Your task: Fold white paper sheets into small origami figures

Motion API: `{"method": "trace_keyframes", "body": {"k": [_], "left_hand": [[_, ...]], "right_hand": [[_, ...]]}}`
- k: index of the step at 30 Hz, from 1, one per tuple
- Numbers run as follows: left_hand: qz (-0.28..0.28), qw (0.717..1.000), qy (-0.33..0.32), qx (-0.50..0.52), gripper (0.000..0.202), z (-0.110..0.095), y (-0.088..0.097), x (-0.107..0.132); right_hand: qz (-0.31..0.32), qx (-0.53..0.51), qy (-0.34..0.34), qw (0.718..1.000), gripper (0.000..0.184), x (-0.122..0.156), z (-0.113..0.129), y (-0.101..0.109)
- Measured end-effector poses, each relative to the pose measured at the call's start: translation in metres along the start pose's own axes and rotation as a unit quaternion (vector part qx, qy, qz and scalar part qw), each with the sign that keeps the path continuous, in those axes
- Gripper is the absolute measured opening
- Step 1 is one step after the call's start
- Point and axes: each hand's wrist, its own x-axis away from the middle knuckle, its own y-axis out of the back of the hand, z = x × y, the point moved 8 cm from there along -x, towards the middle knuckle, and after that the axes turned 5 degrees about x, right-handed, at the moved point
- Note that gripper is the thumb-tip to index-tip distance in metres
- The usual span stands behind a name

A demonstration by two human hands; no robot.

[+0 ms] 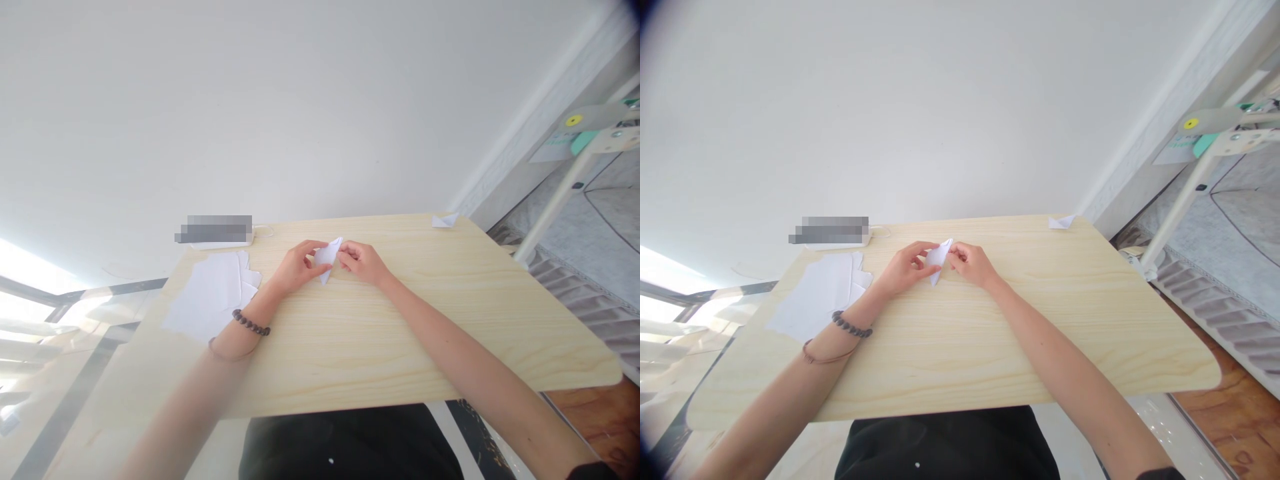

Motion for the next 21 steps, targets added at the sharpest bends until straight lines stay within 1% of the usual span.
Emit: {"method": "trace_keyframes", "body": {"k": [4,9,12,21], "left_hand": [[0.000,1.000,0.009,-0.011,0.043,-0.0001,-0.0002,0.0010],[-0.003,0.999,0.034,-0.021,0.043,0.0076,0.0001,0.0011],[0.002,1.000,0.028,-0.011,0.040,0.0082,-0.0001,0.0006],[0.004,1.000,0.026,0.014,0.036,0.0046,0.0020,0.0011]], "right_hand": [[0.008,0.007,0.004,1.000,0.017,0.0001,0.0013,-0.0010],[0.025,0.026,0.006,0.999,0.018,0.0007,0.0025,-0.0026],[0.025,0.034,0.006,0.999,0.017,0.0010,0.0030,-0.0025],[-0.016,0.062,0.006,0.998,0.016,-0.0006,0.0009,0.0005]]}}
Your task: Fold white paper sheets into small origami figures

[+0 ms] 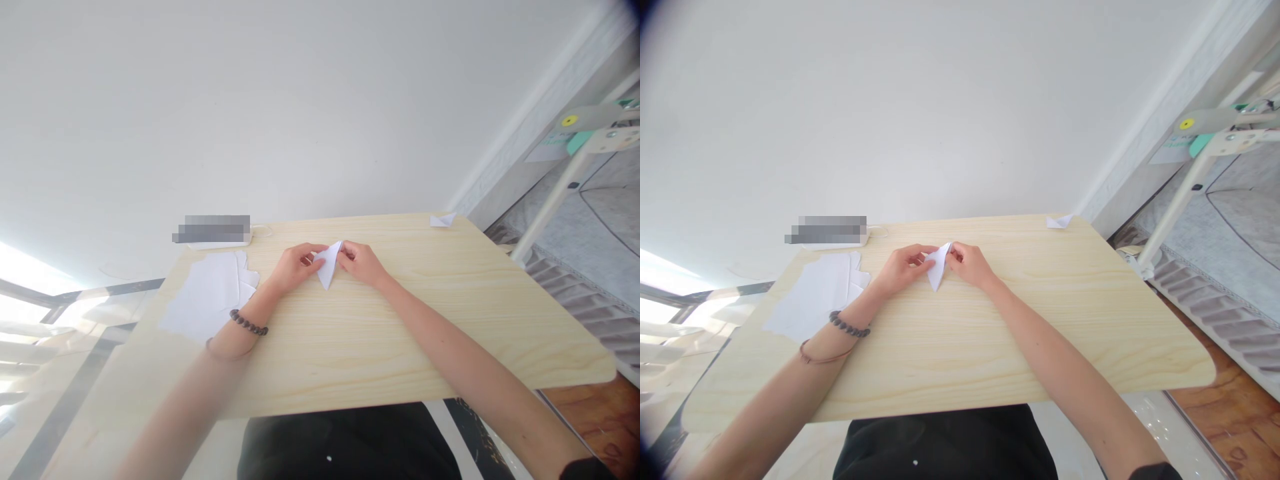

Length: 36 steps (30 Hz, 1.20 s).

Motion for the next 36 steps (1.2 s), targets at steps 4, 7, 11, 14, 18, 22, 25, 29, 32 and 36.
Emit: {"method": "trace_keyframes", "body": {"k": [4,7,11,14,18,22,25,29,32,36], "left_hand": [[0.011,1.000,0.005,0.020,0.037,0.000,-0.002,0.000],[0.029,0.999,-0.010,0.030,0.038,-0.002,-0.007,0.001],[0.046,0.999,-0.013,0.026,0.043,-0.002,-0.012,0.001],[0.033,0.999,-0.009,0.022,0.041,-0.001,-0.011,-0.001],[0.026,0.999,0.013,0.018,0.031,0.002,-0.009,-0.001],[0.032,0.998,0.028,0.052,0.034,0.003,-0.010,0.001],[0.026,0.997,0.034,0.065,0.043,0.004,-0.008,0.001],[0.027,0.989,0.055,0.133,0.048,0.009,-0.009,0.001],[0.018,0.983,0.071,0.166,0.043,0.014,-0.008,0.000],[-0.005,0.983,0.068,0.172,0.032,0.018,-0.005,-0.003]], "right_hand": [[-0.018,-0.006,0.007,1.000,0.020,-0.001,0.001,0.003],[-0.051,-0.006,0.002,0.999,0.023,-0.002,0.000,0.009],[-0.078,0.003,-0.009,0.997,0.024,-0.003,-0.003,0.014],[-0.062,-0.010,-0.009,0.998,0.024,-0.003,-0.004,0.010],[-0.050,-0.019,0.000,0.999,0.024,-0.003,-0.004,0.007],[-0.103,-0.007,-0.008,0.995,0.024,-0.002,-0.008,0.016],[-0.122,-0.002,-0.015,0.992,0.023,-0.001,-0.010,0.019],[-0.118,-0.010,-0.009,0.993,0.023,-0.001,-0.009,0.018],[-0.097,-0.015,0.004,0.995,0.022,-0.001,-0.005,0.015],[-0.022,-0.047,0.032,0.998,0.012,-0.001,0.000,0.004]]}}
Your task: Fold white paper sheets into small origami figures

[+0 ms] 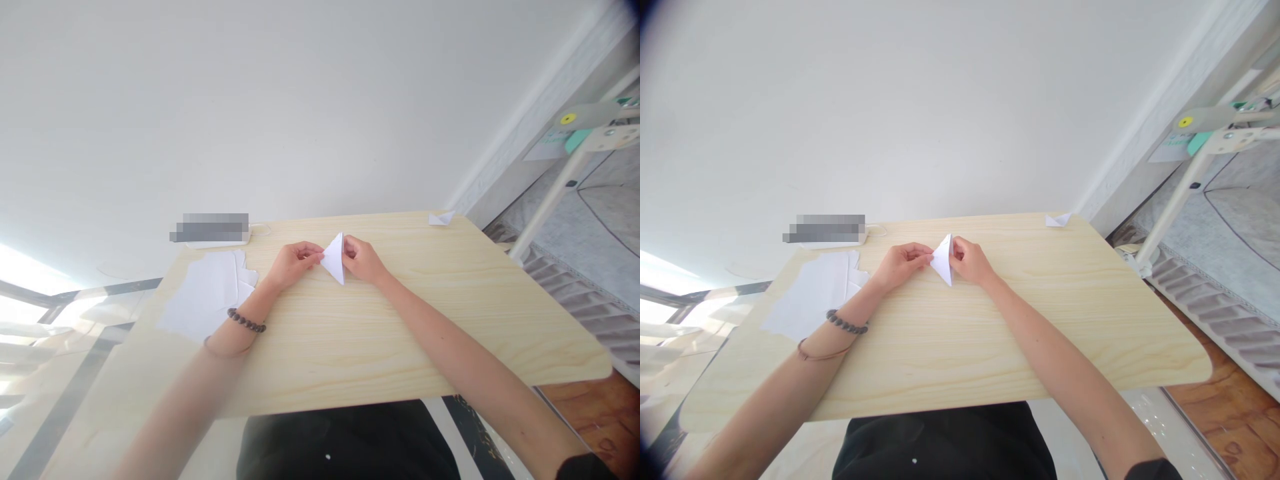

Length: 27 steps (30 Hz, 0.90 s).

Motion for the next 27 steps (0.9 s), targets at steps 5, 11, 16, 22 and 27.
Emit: {"method": "trace_keyframes", "body": {"k": [5,11,16,22,27], "left_hand": [[-0.005,1.000,0.002,0.029,0.033,-0.001,0.001,0.000],[0.015,0.995,0.094,0.043,0.044,0.007,-0.005,0.004],[0.042,0.989,0.140,0.038,0.056,0.008,-0.009,0.004],[0.052,0.984,0.161,0.058,0.055,0.005,-0.012,0.004],[0.031,0.985,0.158,0.056,0.048,0.004,-0.010,0.003]], "right_hand": [[0.039,-0.005,-0.005,0.999,0.010,0.001,-0.003,-0.007],[-0.042,0.091,0.034,0.994,0.011,0.004,0.011,0.005],[-0.083,0.176,0.101,0.976,0.008,0.010,0.034,0.005],[-0.079,0.237,0.148,0.957,0.008,0.013,0.046,-0.003],[-0.068,0.230,0.131,0.962,0.009,0.013,0.044,-0.005]]}}
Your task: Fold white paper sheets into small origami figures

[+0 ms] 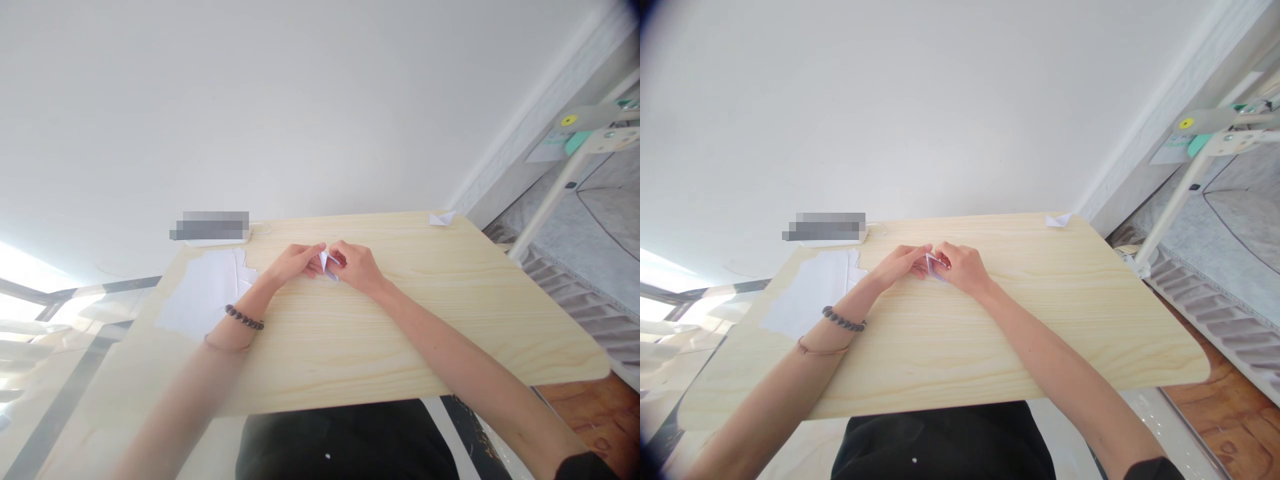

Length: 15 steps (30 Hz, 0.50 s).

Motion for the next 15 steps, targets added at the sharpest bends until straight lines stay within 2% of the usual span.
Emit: {"method": "trace_keyframes", "body": {"k": [9,12,15], "left_hand": [[-0.023,0.999,-0.023,0.003,0.039,0.003,0.005,-0.003],[-0.042,0.998,-0.040,0.012,0.039,0.004,0.009,-0.005],[-0.037,0.998,-0.049,0.020,0.038,0.004,0.010,-0.006]], "right_hand": [[0.019,-0.086,-0.046,0.995,0.008,0.001,-0.011,-0.004],[0.026,-0.121,-0.047,0.991,0.010,0.001,-0.014,-0.006],[0.035,-0.143,-0.034,0.989,0.012,0.000,-0.013,-0.007]]}}
